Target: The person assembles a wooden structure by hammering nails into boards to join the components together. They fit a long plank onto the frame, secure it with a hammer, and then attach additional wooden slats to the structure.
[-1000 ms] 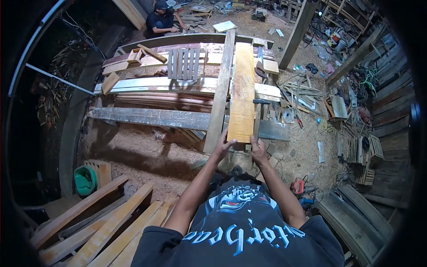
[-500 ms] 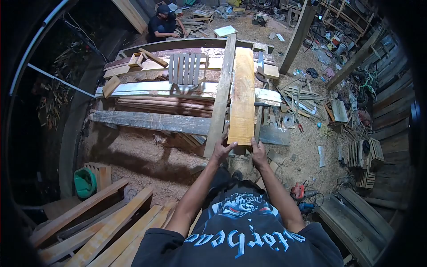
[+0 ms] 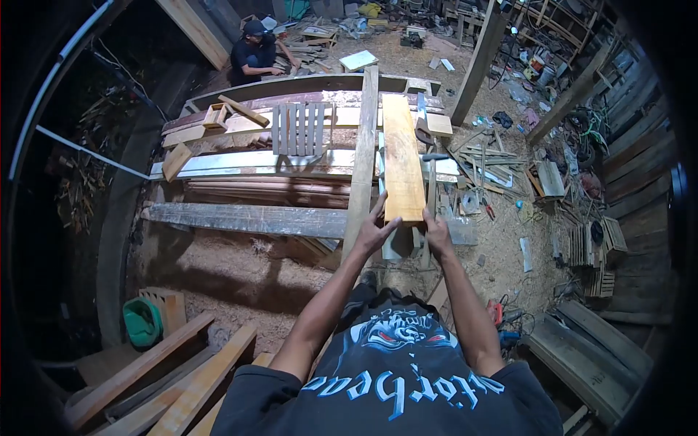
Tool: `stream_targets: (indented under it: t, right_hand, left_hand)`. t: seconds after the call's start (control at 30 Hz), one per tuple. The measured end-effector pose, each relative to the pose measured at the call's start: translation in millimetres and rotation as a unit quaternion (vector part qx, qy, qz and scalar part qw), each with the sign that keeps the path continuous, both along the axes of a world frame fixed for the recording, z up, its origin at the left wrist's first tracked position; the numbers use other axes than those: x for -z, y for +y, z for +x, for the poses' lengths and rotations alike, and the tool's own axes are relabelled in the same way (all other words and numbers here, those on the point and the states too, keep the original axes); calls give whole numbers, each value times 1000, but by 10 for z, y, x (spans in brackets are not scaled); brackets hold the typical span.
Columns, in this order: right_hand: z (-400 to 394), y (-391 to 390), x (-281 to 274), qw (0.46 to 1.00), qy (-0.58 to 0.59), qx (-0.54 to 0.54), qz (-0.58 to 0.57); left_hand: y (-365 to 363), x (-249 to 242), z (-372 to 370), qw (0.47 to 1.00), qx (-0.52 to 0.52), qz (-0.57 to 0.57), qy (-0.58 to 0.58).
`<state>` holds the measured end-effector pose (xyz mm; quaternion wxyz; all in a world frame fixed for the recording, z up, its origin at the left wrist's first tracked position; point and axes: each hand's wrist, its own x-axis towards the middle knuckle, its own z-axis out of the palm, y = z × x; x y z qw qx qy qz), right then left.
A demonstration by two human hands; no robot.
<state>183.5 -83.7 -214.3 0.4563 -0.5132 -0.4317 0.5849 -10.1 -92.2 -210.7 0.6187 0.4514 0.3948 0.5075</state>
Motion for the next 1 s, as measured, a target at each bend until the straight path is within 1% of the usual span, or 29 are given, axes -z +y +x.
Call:
stream_targets:
  t: [0.07, 0.13, 0.17, 0.27, 0.4, 0.43, 0.5, 0.53, 0.57, 0.6, 0.63, 0.73, 0.77, 0.87, 0.9, 0.97, 1.0]
  right_hand:
    - [12, 237, -24, 999, -30, -6, -21]
    - [-88, 301, -364, 999, -29, -5, -19]
    - [-3, 413, -103, 998, -34, -15, -46]
    - [-40, 304, -462, 995, 54, -1, -78]
    - [25, 298, -438, 990, 78, 21, -118]
    - [14, 317, -401, 992, 81, 11, -97]
    - [27, 321, -296, 995, 87, -3, -57]
    - [27, 298, -323, 995, 72, -15, -64]
    - [13, 291, -353, 995, 58, -28, -70]
    - [24, 298, -377, 995, 43, -42, -76]
    - [54, 327, -277, 997, 30, -55, -38]
    - [99, 247, -304, 995, 71, -49, -56]
    - [201, 207, -272, 985, 111, -81, -108]
    - [203, 51, -427, 997, 12, -59, -53]
    - [236, 34, -418, 997, 21, -67, -40]
    - [236, 119, -140, 997, -21, -47, 56]
    - [216, 158, -108, 993, -51, -33, 105]
  left_hand:
    - [213, -8, -9, 999, -8, 16, 35]
    - [339, -33, -16, 998, -12, 17, 53]
    - [356, -97, -17, 998, -2, 7, 54]
    - [334, -231, -3, 996, 4, 3, 84]
    - [354, -185, 64, 988, 3, 20, 153]
    - [341, -199, 48, 977, -3, 27, 213]
    - [350, -182, -22, 973, 2, 65, 220]
    - [354, -157, -30, 971, 7, 83, 222]
    - [384, 17, -35, 974, 7, 135, 182]
    - [377, 23, -51, 980, 23, 125, 150]
    - [378, 27, -73, 979, 29, 126, 157]
    - [379, 67, -98, 977, 15, 113, 180]
    - [394, 81, -93, 976, 5, 108, 187]
    - [404, 137, -104, 979, -18, 97, 178]
    - [406, 187, -88, 983, -25, 90, 158]
    - [416, 179, -83, 969, -34, 120, 213]
    - [413, 168, -64, 961, -37, 135, 239]
